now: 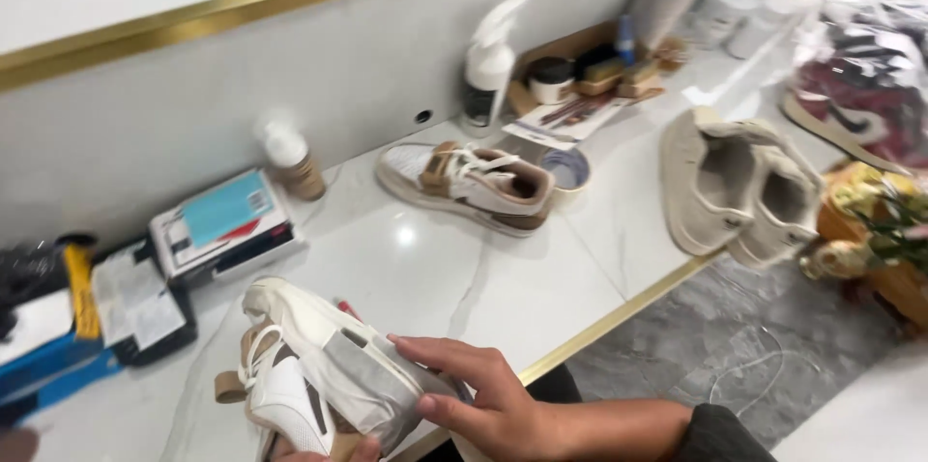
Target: The person holds a sneaker and wraps masking tape around the edge of its midsole, pressing the tape down along the sole. They then use a utility knife to trim the tape edge along the shoe.
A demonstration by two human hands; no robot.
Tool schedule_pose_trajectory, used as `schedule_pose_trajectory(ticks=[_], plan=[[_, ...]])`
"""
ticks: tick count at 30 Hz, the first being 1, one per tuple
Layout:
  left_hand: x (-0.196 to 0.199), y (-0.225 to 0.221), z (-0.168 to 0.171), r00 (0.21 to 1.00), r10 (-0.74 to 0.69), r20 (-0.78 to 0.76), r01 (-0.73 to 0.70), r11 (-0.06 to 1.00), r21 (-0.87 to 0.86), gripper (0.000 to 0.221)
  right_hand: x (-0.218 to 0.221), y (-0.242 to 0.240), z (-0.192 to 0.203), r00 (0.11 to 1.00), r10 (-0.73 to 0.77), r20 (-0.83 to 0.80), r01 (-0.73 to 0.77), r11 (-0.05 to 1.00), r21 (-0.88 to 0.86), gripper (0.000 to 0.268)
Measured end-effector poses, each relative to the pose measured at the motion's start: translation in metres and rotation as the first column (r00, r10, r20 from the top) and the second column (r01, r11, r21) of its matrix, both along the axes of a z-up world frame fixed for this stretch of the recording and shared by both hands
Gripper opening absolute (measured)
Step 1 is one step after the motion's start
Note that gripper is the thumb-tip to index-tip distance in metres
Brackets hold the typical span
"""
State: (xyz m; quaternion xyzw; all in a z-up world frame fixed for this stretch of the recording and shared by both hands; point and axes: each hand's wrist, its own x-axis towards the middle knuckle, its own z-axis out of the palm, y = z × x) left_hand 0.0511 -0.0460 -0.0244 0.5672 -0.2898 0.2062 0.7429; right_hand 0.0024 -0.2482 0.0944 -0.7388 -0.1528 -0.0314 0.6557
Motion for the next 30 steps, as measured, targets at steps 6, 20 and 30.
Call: schedule_pose_trajectory(ticks=[6, 20, 30], plan=[[-0.003, -0.038, 0.042, 0.985, -0.164, 0.061, 0.165, 0.986, -0.010, 0.042, -0.038, -0.020, 0.004, 0.958, -0.268, 0.103, 0.256, 0.960, 0.116, 0.053], [-0.026, -0.130, 0.094, 0.803, -0.595, -0.031, 0.595, 0.796, 0.108, 0.035, -0.137, -0.031, -0.012, 0.593, -0.802, -0.069, 0.745, 0.514, 0.426, 0.053], [-0.041, -0.101, 0.106, 0.833, -0.550, 0.060, 0.534, 0.827, 0.176, 0.034, -0.155, -0.006, -0.012, 0.642, -0.765, -0.042, 0.696, 0.559, 0.451, 0.052]])
